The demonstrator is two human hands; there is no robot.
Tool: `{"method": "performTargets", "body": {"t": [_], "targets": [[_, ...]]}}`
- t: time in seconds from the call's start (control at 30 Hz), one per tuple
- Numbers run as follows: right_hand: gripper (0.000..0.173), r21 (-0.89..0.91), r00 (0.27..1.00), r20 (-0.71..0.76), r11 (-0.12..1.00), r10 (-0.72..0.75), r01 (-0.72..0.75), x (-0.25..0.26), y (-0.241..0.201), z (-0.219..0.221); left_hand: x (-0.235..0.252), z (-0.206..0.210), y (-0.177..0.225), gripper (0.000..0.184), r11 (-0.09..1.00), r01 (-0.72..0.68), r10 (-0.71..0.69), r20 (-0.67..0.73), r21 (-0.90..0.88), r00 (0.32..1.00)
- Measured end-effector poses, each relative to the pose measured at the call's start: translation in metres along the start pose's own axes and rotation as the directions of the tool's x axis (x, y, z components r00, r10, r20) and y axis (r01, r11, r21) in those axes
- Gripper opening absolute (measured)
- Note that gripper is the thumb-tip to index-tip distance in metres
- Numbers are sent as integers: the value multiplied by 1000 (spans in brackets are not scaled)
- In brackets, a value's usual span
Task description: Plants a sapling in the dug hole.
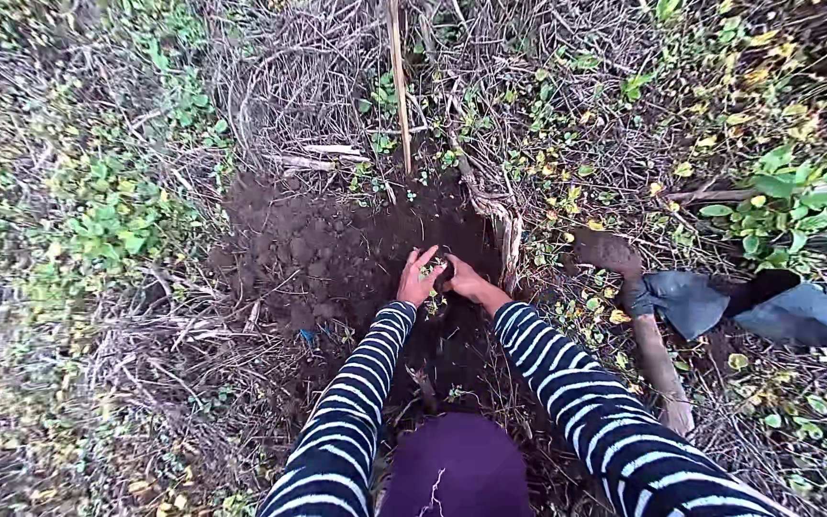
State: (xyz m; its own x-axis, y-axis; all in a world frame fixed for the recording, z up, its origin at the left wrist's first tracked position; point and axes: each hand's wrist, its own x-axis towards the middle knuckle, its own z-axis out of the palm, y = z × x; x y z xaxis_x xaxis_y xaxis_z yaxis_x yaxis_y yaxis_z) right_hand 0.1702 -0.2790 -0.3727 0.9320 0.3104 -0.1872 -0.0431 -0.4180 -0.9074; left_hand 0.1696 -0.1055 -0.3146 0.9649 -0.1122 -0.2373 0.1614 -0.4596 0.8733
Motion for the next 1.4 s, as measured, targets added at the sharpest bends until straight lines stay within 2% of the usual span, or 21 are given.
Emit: {"method": "performTargets", "body": {"t": [0.03, 0.07, 0.1, 0.13, 0.2, 0.3, 0.33, 0.37, 0.43, 0.5, 0.57, 0.63, 0.7, 0.77, 0.93, 1.03, 1.2, 1.27, 1.33, 1.4], "targets": [[96, -151, 992, 47, 983, 115, -107, 3, -22, -11, 1, -1, 1, 51, 1000, 5, -6, 18, 13, 1000], [96, -319, 943, 112, 910, 312, -264, 9, -64, -25, 2, -2, 4, 53, 1000, 0, -1, 32, 31, 999], [92, -428, 895, 110, 833, 431, -349, 13, -95, -32, 2, -4, 7, 55, 999, -4, 2, 46, 46, 999], [86, -463, 885, 81, 803, 459, -374, 12, -109, -33, 0, -5, 9, 56, 998, -4, 0, 62, 55, 998], [79, -425, 926, 49, 847, 373, -319, 3, -100, -28, 0, -3, 13, 64, 999, 11, -14, 82, 37, 997], [79, -397, 937, 51, 868, 346, -299, -14, -81, -29, -8, -16, 27, 88, 989, 145, -141, 136, -17, 981], [76, -407, 931, 35, 856, 362, -318, -23, -85, -30, -14, -28, 34, 88, 982, 190, -187, 135, -2, 973], [70, -428, 928, 9, 840, 372, -333, -33, -90, -32, -24, -45, 43, 77, 977, 211, -214, 92, 43, 972], [55, -481, 933, -24, 814, 359, -325, -56, -96, -33, -42, -94, 56, 43, 967, 176, -152, -136, 187, 979], [49, -536, 952, -5, 803, 306, -261, -81, -90, -33, -49, -153, 51, 35, 920, 191, -33, -417, 342, 908], [50, -593, 964, 40, 783, 264, -190, -95, -80, -38, -36, -204, 29, 51, 887, 310, -37, -617, 342, 786], [55, -632, 964, 76, 760, 256, -152, -96, -76, -36, -17, -227, -1, 74, 879, 430, -186, -684, 205, 706], [60, -618, 955, 93, 769, 282, -167, -90, -72, -32, -7, -227, -19, 77, 857, 491, -252, -702, 158, 666], [62, -577, 944, 94, 790, 315, -206, -85, -64, -29, -8, -223, -19, 71, 852, 496, -265, -676, 169, 687], [57, -484, 958, 102, 855, 267, -187, -75, -53, -23, -15, -214, -7, 63, 890, 437, -277, -603, 133, 748], [55, -454, 967, 114, 878, 229, -155, -72, -48, -24, -11, -196, -3, 68, 889, 429, -278, -558, 159, 782], [49, -356, 977, 66, 920, 201, -165, -73, -45, -28, -9, -183, 4, 79, 871, 459, -306, -539, 175, 785], [43, -312, 983, -55, 932, 177, -186, -74, -60, -31, -11, -180, 7, 83, 862, 463, -304, -523, 204, 796], [40, -312, 986, -127, 939, 108, -143, -63, -101, -30, -13, -177, 7, 85, 866, 435, -273, -496, 247, 824], [45, -343, 1000, -11, 939, -15, 10, -35, -151, -20, -19, -172, 3, 83, 884, 371, -229, -429, 285, 874]]}}
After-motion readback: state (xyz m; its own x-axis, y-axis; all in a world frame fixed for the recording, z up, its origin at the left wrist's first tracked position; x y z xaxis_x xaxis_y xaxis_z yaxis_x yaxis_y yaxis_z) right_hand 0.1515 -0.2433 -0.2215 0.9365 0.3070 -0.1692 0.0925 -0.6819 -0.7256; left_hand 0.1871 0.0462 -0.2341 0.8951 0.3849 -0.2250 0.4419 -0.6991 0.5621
